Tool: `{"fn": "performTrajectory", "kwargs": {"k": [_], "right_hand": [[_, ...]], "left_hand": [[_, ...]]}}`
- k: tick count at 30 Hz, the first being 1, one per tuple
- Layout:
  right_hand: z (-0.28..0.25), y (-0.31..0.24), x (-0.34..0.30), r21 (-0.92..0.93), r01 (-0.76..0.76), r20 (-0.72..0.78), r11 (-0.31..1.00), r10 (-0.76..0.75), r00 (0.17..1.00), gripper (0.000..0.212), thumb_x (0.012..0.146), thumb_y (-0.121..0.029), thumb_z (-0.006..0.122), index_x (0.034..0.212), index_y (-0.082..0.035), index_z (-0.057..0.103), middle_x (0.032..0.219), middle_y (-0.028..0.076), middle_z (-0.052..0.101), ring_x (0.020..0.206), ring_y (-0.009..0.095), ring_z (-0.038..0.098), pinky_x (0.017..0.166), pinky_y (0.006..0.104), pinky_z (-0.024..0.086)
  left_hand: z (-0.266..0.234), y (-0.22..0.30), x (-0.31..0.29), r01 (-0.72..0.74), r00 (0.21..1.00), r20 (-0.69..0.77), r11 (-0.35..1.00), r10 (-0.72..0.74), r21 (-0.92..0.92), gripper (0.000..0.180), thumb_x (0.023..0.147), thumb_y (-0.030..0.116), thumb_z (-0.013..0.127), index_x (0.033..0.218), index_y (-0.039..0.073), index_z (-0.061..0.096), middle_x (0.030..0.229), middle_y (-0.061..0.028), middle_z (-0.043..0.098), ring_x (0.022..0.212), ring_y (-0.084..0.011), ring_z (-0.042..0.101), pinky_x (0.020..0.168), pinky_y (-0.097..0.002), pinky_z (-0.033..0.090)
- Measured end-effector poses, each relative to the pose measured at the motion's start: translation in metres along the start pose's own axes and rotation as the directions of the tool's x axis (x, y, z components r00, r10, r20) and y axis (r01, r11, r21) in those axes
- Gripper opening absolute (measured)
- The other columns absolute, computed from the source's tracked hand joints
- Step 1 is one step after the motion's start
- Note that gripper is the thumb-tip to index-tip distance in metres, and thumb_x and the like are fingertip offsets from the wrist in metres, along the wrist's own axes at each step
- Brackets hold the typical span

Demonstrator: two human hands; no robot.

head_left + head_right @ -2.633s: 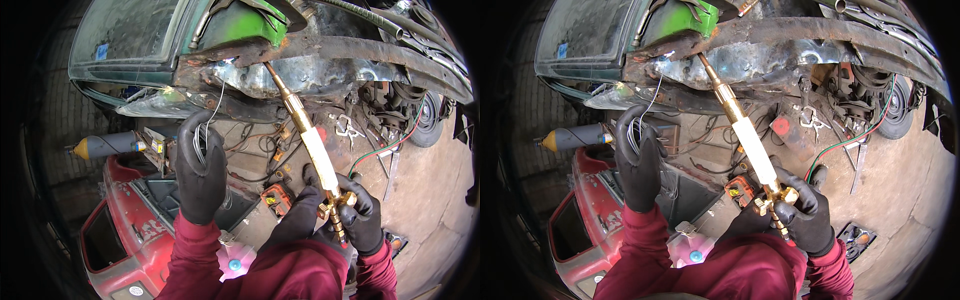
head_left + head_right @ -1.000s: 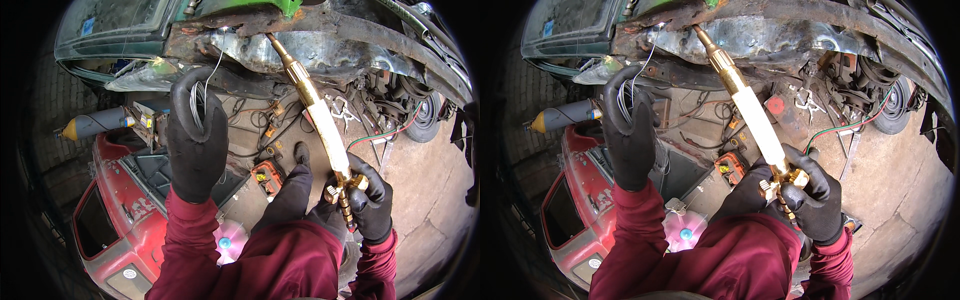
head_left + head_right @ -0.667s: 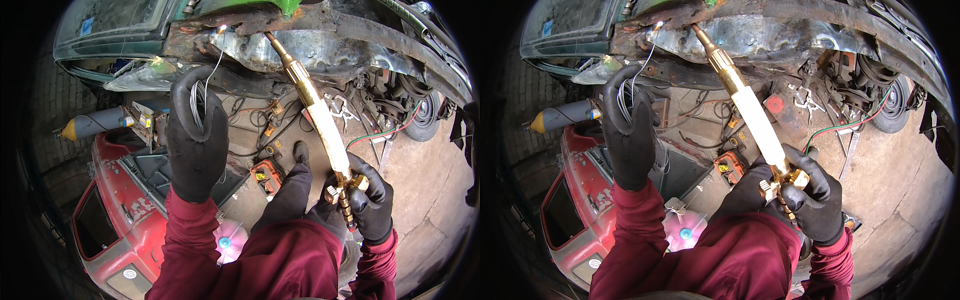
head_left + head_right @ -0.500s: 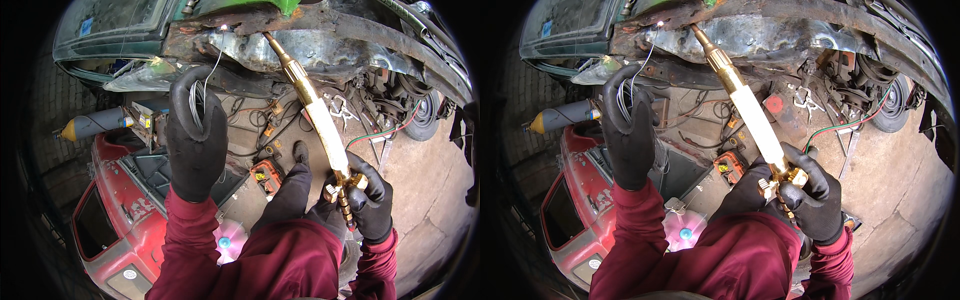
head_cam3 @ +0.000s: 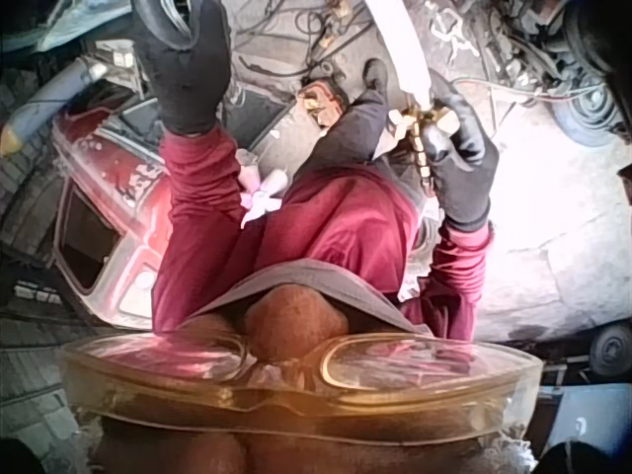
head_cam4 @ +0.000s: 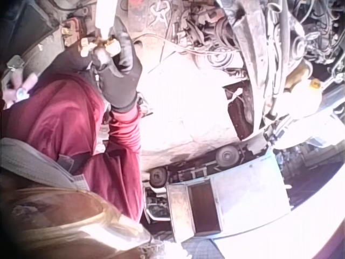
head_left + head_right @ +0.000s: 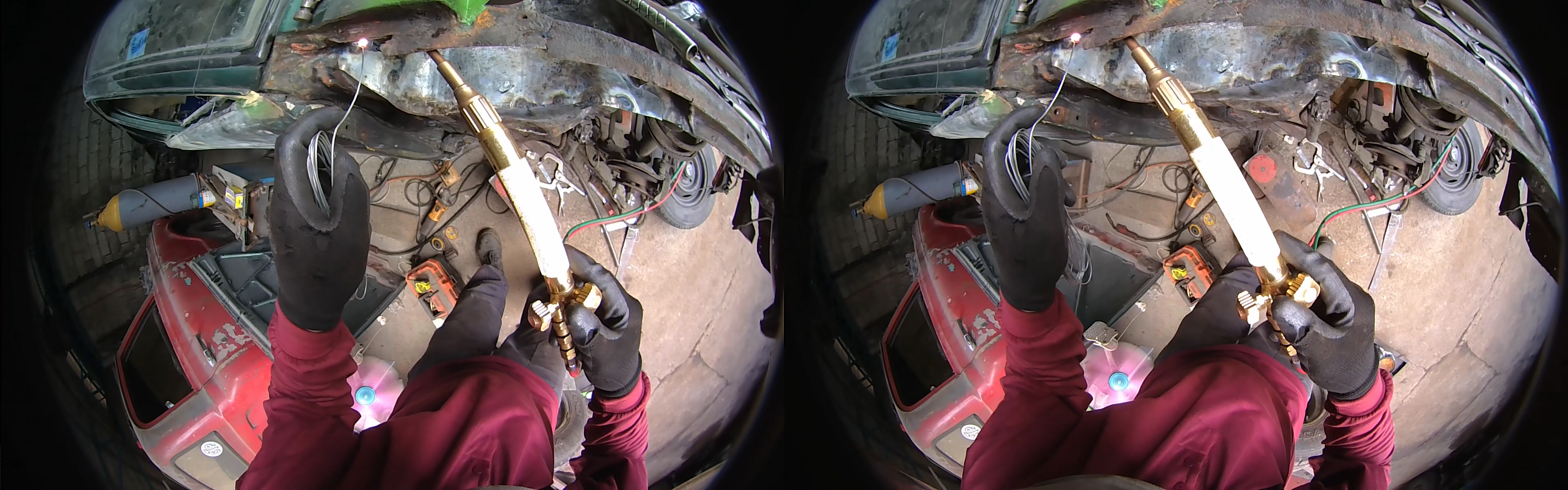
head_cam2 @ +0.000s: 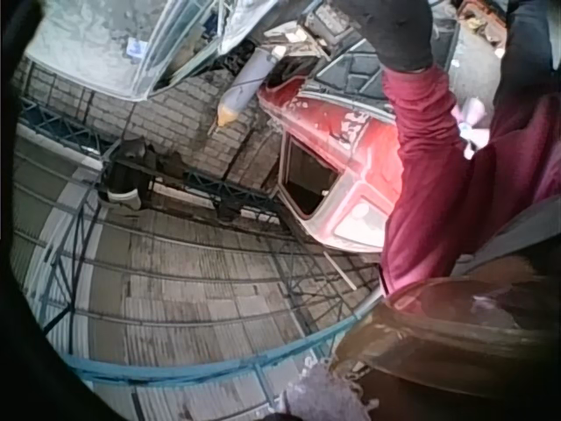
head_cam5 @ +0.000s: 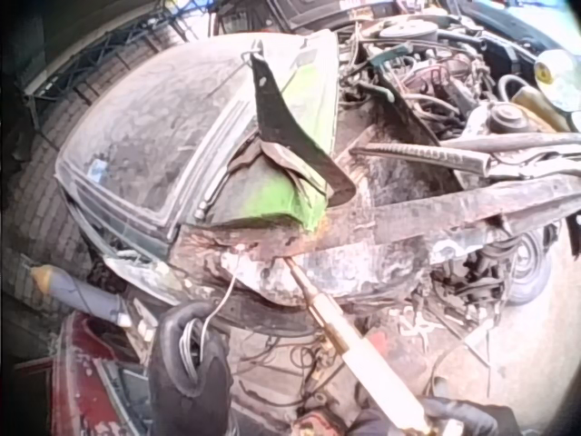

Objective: The person uses a welding torch and filler rod to weld a damaged section of a car's front body panel. They repeatedly apply heat and feed filler wire into the joint, creating visible weld beads along the seam.

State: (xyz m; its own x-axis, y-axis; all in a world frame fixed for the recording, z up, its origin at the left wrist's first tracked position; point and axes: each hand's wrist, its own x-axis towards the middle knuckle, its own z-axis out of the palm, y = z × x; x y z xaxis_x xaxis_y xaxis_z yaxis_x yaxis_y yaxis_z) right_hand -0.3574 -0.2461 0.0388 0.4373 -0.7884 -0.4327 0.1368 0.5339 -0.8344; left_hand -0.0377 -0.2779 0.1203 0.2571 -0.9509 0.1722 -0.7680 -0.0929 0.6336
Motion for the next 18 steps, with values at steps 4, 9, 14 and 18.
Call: {"fn": "performTrajectory", "kwargs": {"k": [4,9,14,18], "right_hand": [[0.0011,-0.0003,0.002,-0.044,0.048,-0.009,0.998,-0.049,0.999,0.067,0.103,-0.03,0.079,0.156,0.005,0.057,0.117,0.011,0.072,0.083,0.01,0.067,0.071,0.0261,0.054],[-0.0001,-0.0038,-0.001,-0.018,-0.01,0.0,1.0,0.01,1.0,0.066,0.103,-0.028,0.079,0.157,0.004,0.057,0.116,0.01,0.072,0.081,0.01,0.066,0.068,0.0255,0.053],[0.0008,-0.0027,0.0002,0.02,-0.005,0.007,1.0,0.005,1.0,0.065,0.103,-0.025,0.079,0.157,0.004,0.057,0.114,0.01,0.071,0.08,0.01,0.066,0.067,0.0253,0.053],[0.0029,-0.0033,0.0007,-0.054,-0.037,-0.026,0.998,0.036,0.999,0.088,0.099,-0.058,0.078,0.152,0.009,0.057,0.11,0.015,0.079,0.091,0.021,0.077,0.08,0.0333,0.062]], "left_hand": [[0.0,0.0008,0.0001,0.003,1.0,-0.012,1.0,-0.003,-0.008,0.034,0.106,-0.004,0.057,0.14,-0.002,0.06,0.109,-0.0074,0.064,0.085,-0.0107,0.058,0.076,-0.0286,0.051],[0.0,-0.0001,0.0005,-0.006,1.0,0.002,1.0,0.006,0.001,0.034,0.106,-0.003,0.058,0.14,-0.002,0.06,0.107,-0.0073,0.064,0.084,-0.0103,0.058,0.074,-0.0285,0.05],[0.0017,-0.0002,0.0013,-0.016,1.0,-0.011,1.0,0.016,0.003,0.034,0.106,-0.003,0.058,0.14,-0.002,0.06,0.107,-0.0076,0.064,0.084,-0.0104,0.058,0.073,-0.0288,0.051],[0.0028,0.0013,0.0008,0.008,1.0,-0.016,1.0,-0.008,0.003,0.034,0.107,-0.002,0.058,0.14,-0.002,0.06,0.107,-0.0077,0.064,0.083,-0.0104,0.058,0.073,-0.0287,0.051]]}}
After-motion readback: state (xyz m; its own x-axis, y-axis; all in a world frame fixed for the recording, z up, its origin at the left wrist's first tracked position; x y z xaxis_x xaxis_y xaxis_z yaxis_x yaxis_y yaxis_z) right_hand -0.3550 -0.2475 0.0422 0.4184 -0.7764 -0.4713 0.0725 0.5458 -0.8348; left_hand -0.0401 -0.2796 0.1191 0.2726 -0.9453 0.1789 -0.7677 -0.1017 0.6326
